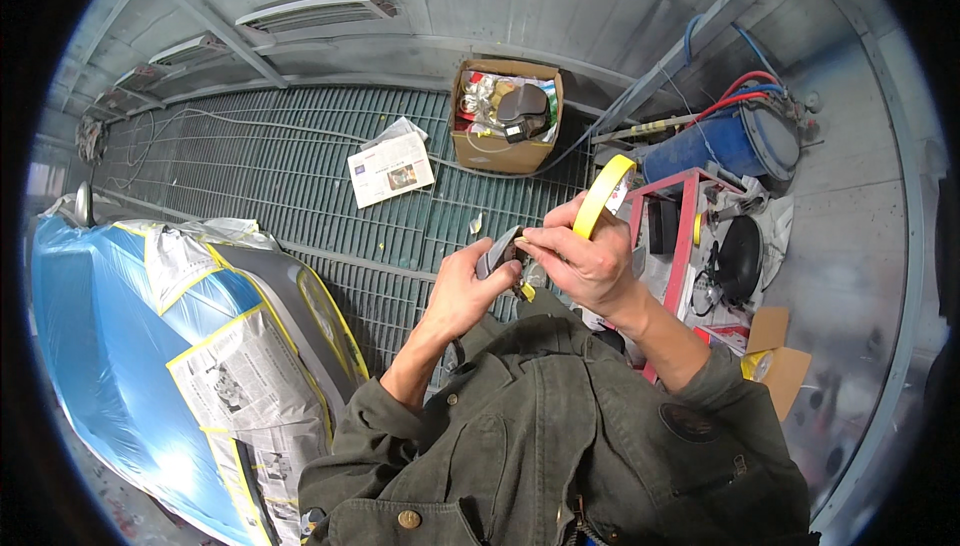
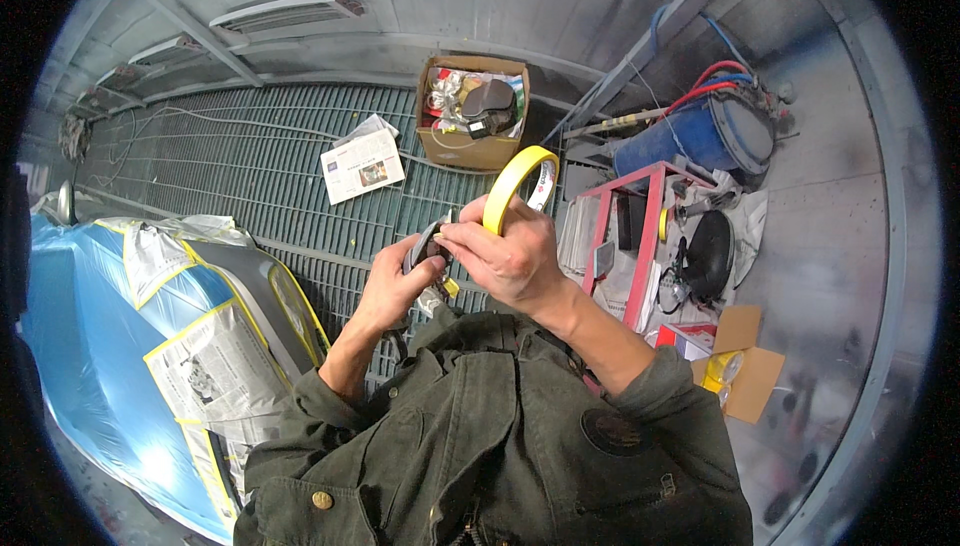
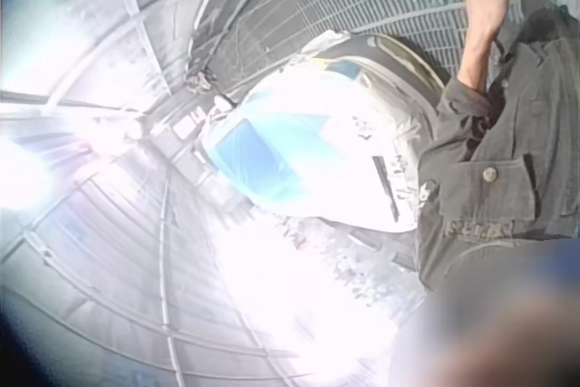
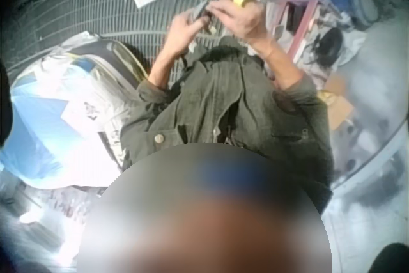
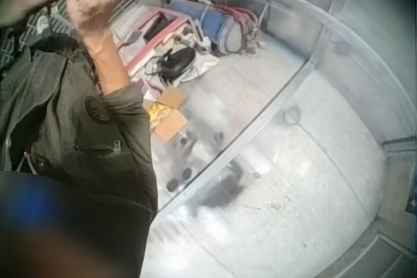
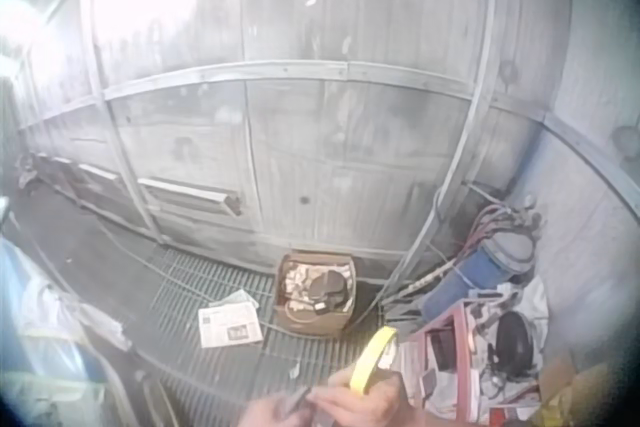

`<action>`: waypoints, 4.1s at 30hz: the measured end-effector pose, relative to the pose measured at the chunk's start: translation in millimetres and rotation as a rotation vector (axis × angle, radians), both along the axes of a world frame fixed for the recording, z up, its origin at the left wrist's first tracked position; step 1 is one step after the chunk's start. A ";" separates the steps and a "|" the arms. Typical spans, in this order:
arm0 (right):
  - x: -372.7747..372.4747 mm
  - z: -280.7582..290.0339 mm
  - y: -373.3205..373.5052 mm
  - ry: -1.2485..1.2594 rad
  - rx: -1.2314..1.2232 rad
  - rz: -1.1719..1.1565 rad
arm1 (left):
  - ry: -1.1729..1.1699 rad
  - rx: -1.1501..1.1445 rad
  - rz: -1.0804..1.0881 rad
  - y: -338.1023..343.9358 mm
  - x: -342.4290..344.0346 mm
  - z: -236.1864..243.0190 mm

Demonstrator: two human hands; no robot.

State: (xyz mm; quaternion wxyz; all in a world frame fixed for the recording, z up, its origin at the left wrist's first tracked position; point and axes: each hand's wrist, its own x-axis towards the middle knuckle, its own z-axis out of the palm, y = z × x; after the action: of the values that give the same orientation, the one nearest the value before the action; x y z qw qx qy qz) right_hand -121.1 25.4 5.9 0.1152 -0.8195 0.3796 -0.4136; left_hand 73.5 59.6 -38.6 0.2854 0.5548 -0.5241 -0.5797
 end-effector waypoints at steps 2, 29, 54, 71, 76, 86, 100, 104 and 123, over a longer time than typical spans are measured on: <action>1.3 -4.3 4.0 -0.006 0.013 -0.015 | -0.031 -0.009 0.009 0.5 0.0 0.5; 22.4 6.6 23.9 -0.306 0.553 -0.295 | 0.011 -0.113 0.195 -1.1 6.3 5.5; 28.3 -24.7 41.0 -0.889 1.603 0.362 | 0.102 -0.353 0.173 10.0 12.6 3.8; 32.2 -45.9 38.4 -0.856 1.496 0.013 | 0.257 -0.109 0.488 48.8 10.0 -13.9; 43.9 -52.8 44.4 -0.680 1.251 -0.082 | 0.657 0.251 0.577 48.3 -4.7 -31.1; 25.5 -27.7 19.6 -0.760 1.833 0.050 | 0.263 -0.188 0.020 23.4 33.7 -18.5; 41.5 -4.6 4.8 -0.625 1.801 0.176 | 0.294 -0.056 0.340 12.3 16.9 4.2; 35.9 4.1 17.3 -0.335 1.440 0.315 | 0.324 -0.057 0.371 13.4 20.0 6.2; 1.0 56.8 50.5 -0.778 1.122 0.490 | 0.461 -0.116 0.351 -2.9 27.8 51.6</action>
State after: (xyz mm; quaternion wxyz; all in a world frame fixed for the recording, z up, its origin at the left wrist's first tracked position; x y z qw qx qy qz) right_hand -120.1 75.9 62.7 0.7343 -0.4919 0.2718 -0.3807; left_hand 101.2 56.7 13.0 0.5242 0.4736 -0.3738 -0.6011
